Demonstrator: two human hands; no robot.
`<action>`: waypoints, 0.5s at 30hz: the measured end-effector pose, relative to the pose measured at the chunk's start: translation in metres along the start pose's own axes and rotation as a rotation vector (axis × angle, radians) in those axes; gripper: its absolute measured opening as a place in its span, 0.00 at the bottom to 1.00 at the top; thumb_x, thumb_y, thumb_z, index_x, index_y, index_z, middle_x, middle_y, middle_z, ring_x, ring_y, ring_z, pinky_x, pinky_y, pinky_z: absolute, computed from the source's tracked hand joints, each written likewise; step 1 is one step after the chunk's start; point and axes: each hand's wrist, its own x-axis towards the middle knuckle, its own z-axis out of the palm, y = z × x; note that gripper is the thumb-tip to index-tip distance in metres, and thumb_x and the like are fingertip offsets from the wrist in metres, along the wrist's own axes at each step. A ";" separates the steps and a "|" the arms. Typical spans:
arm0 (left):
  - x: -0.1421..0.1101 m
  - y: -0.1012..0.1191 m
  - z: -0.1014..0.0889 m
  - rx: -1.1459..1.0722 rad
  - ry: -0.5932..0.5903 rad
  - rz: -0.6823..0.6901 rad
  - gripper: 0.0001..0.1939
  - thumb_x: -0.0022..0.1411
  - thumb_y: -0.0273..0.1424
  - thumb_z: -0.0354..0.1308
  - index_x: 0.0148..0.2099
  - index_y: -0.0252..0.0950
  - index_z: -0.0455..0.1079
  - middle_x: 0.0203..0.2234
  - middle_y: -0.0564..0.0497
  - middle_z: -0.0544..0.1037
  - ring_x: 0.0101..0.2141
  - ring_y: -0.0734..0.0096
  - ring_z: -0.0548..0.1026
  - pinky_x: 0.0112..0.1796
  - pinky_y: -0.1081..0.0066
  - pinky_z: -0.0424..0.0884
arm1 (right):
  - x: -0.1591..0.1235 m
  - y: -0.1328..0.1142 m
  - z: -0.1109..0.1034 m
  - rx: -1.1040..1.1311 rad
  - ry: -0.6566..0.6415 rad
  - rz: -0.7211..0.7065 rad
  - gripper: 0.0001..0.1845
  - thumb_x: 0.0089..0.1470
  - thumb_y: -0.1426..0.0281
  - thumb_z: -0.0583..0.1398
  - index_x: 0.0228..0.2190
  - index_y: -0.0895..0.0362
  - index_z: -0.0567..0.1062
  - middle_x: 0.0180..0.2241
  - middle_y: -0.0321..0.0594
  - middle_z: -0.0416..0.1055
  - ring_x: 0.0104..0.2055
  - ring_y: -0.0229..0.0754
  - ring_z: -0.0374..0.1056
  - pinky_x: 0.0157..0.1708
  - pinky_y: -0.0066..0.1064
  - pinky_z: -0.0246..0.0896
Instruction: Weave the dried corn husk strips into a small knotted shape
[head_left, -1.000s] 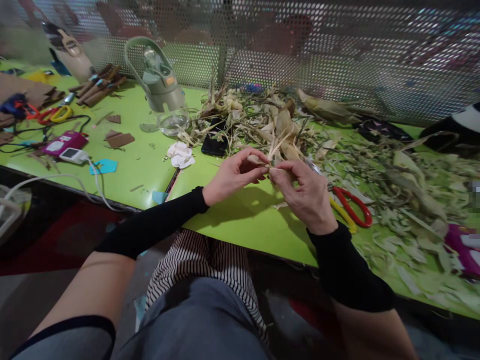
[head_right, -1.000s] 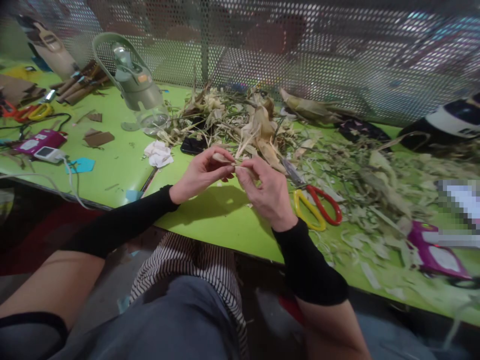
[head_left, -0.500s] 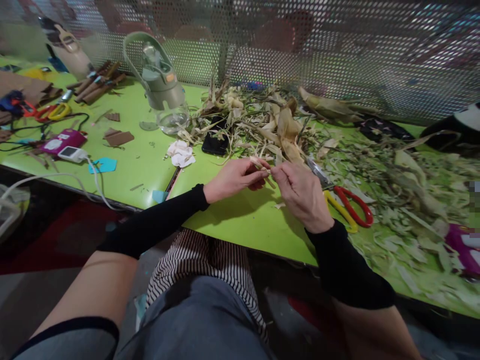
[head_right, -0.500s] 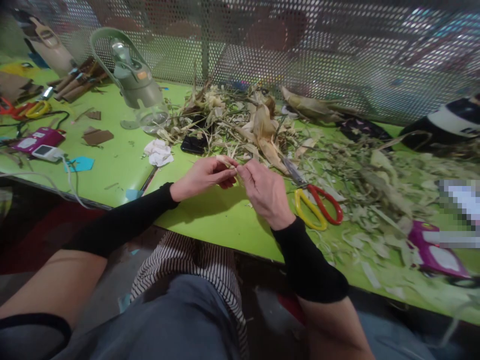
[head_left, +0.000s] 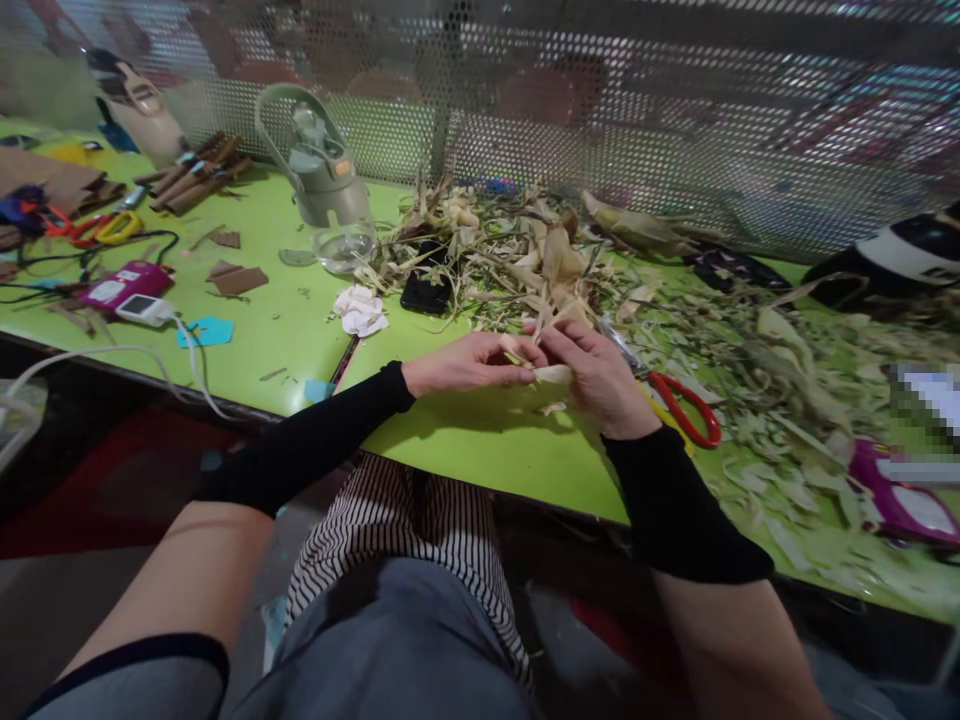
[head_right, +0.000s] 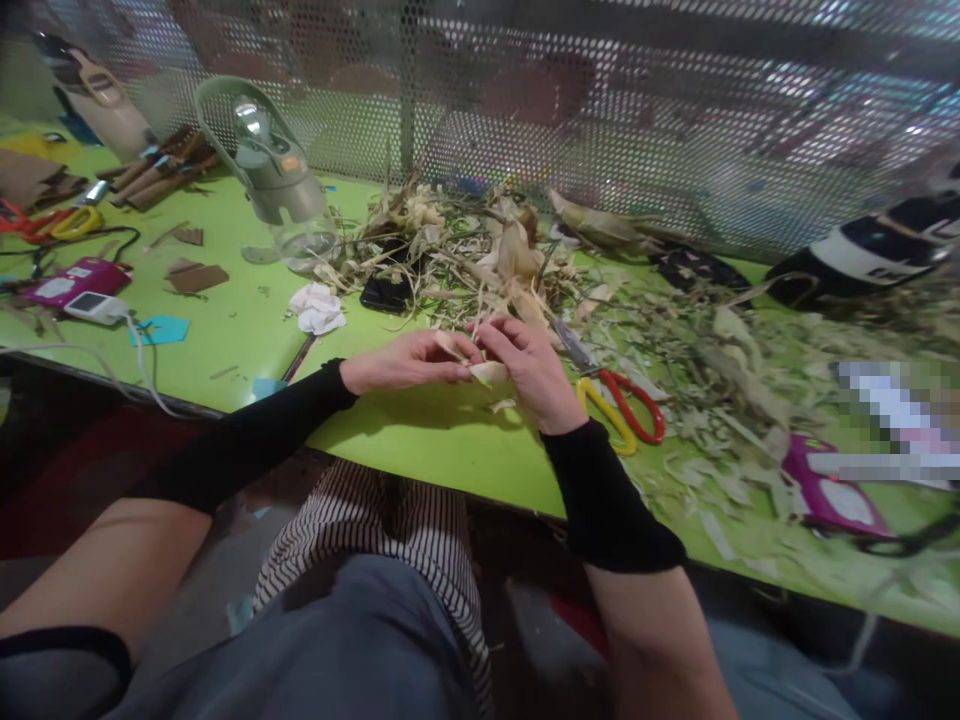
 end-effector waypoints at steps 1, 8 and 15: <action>0.000 0.000 0.001 -0.010 0.004 0.021 0.11 0.67 0.34 0.66 0.48 0.33 0.77 0.41 0.49 0.80 0.38 0.76 0.75 0.44 0.69 0.73 | 0.000 0.000 0.001 0.070 0.011 0.028 0.23 0.52 0.47 0.70 0.28 0.52 0.76 0.26 0.34 0.68 0.26 0.36 0.60 0.25 0.31 0.56; -0.003 0.002 0.012 -0.038 0.015 0.157 0.11 0.69 0.36 0.63 0.45 0.32 0.79 0.39 0.47 0.81 0.38 0.75 0.78 0.44 0.71 0.74 | 0.000 0.006 0.010 0.271 0.034 0.140 0.24 0.45 0.50 0.75 0.25 0.52 0.71 0.22 0.29 0.64 0.23 0.35 0.58 0.22 0.31 0.60; -0.005 0.004 0.026 0.092 0.118 0.064 0.10 0.72 0.31 0.58 0.48 0.35 0.80 0.39 0.48 0.84 0.35 0.77 0.80 0.41 0.74 0.76 | 0.001 0.007 0.010 0.183 0.057 0.052 0.24 0.51 0.50 0.71 0.25 0.51 0.68 0.21 0.28 0.61 0.21 0.34 0.54 0.20 0.30 0.53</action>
